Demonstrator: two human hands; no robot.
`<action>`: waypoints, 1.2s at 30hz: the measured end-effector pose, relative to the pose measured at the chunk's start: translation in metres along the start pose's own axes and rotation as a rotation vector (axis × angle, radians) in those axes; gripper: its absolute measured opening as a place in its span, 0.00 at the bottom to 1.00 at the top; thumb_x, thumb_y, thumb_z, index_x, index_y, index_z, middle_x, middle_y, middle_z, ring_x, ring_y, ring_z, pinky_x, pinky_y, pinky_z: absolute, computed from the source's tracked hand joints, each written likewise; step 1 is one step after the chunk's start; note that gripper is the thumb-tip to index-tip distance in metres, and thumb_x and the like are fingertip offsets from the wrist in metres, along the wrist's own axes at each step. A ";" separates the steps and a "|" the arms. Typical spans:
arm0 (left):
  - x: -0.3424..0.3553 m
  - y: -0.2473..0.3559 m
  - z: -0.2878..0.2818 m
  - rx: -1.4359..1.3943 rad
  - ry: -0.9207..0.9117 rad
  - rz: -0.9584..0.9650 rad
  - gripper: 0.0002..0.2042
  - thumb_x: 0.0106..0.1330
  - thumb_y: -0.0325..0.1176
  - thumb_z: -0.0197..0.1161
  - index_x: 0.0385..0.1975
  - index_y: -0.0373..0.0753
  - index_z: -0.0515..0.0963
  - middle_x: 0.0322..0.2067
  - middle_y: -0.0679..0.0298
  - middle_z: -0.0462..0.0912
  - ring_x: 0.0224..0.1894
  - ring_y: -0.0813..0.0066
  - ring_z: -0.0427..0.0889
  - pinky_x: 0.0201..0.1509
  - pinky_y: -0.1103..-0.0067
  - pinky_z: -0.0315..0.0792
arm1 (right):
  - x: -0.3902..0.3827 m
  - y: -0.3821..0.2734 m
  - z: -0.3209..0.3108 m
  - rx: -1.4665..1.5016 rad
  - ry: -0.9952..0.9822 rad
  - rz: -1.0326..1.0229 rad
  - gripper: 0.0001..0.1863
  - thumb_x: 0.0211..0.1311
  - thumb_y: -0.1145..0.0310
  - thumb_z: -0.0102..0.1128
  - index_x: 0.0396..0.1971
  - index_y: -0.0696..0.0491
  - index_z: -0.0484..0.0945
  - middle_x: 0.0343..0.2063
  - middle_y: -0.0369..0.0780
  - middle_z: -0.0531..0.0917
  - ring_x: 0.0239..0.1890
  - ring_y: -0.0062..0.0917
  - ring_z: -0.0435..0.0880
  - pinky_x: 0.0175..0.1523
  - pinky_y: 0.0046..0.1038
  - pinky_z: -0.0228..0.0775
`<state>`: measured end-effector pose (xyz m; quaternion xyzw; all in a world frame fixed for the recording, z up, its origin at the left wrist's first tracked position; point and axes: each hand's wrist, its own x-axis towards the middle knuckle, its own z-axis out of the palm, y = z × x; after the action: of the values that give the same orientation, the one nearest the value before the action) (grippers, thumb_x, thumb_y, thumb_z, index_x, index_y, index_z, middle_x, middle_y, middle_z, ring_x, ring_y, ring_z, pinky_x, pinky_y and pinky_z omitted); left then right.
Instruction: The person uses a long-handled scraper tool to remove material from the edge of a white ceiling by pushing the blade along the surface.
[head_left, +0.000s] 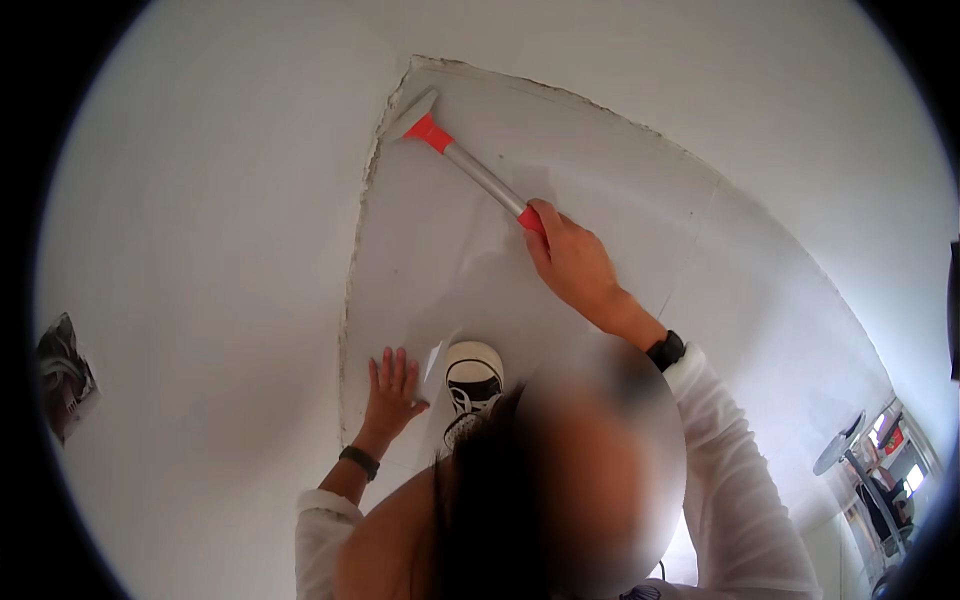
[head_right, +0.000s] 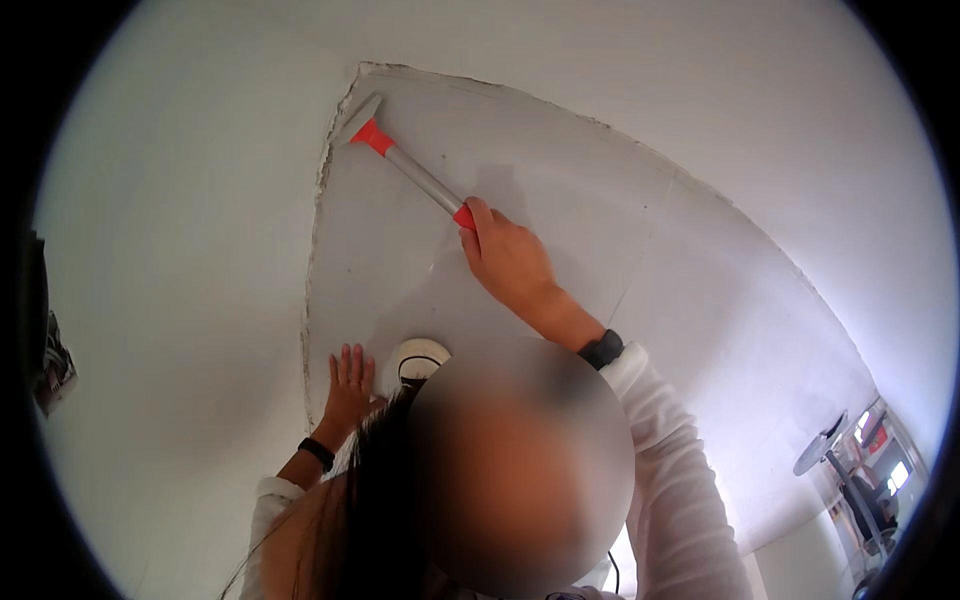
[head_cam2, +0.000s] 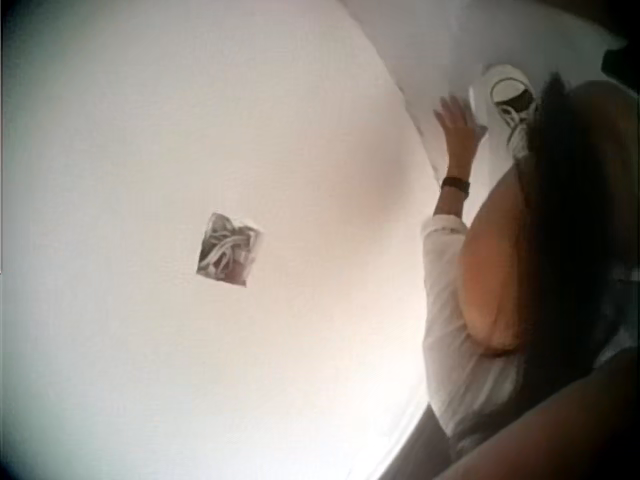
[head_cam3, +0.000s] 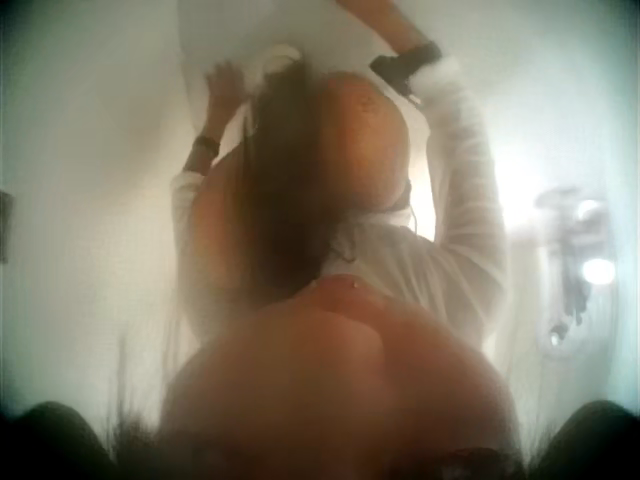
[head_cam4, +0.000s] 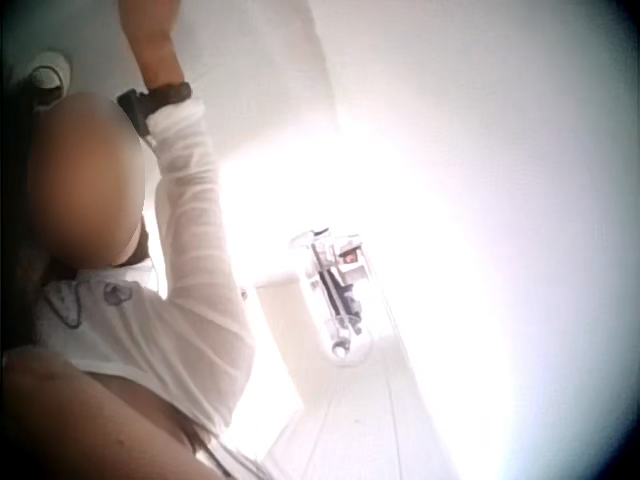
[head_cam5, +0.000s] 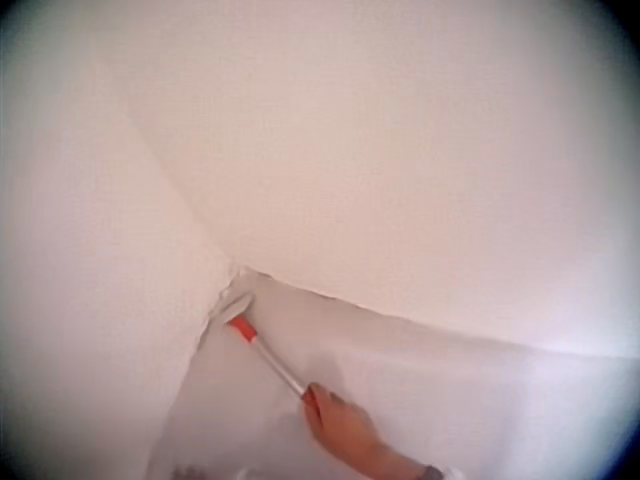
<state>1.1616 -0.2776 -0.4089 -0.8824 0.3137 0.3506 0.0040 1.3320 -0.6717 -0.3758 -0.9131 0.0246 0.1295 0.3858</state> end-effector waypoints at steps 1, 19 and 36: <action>0.006 0.003 -0.006 -0.002 0.003 -0.005 0.44 0.61 0.53 0.67 0.70 0.28 0.58 0.73 0.34 0.46 0.76 0.30 0.39 0.73 0.36 0.42 | 0.004 -0.001 0.003 0.011 0.031 0.023 0.14 0.69 0.65 0.55 0.49 0.55 0.70 0.33 0.50 0.83 0.30 0.49 0.83 0.34 0.46 0.77; 0.184 0.009 -0.189 -0.474 0.885 -0.022 0.13 0.63 0.19 0.58 0.48 0.32 0.75 0.47 0.50 0.79 0.46 0.51 0.80 0.51 0.67 0.75 | -0.004 0.002 0.006 0.096 0.046 0.017 0.18 0.68 0.67 0.56 0.55 0.55 0.71 0.34 0.49 0.83 0.31 0.48 0.83 0.36 0.44 0.77; 0.233 0.035 -0.189 -0.836 0.958 -0.206 0.07 0.72 0.29 0.57 0.46 0.36 0.74 0.26 0.63 0.78 0.25 0.75 0.74 0.32 0.78 0.71 | -0.033 0.001 0.009 0.166 0.016 0.044 0.19 0.67 0.66 0.57 0.56 0.55 0.73 0.33 0.50 0.84 0.32 0.50 0.83 0.38 0.45 0.77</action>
<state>1.3883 -0.4767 -0.4039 -0.8939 0.0311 0.0081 -0.4472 1.2985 -0.6683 -0.3741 -0.8783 0.0582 0.1284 0.4569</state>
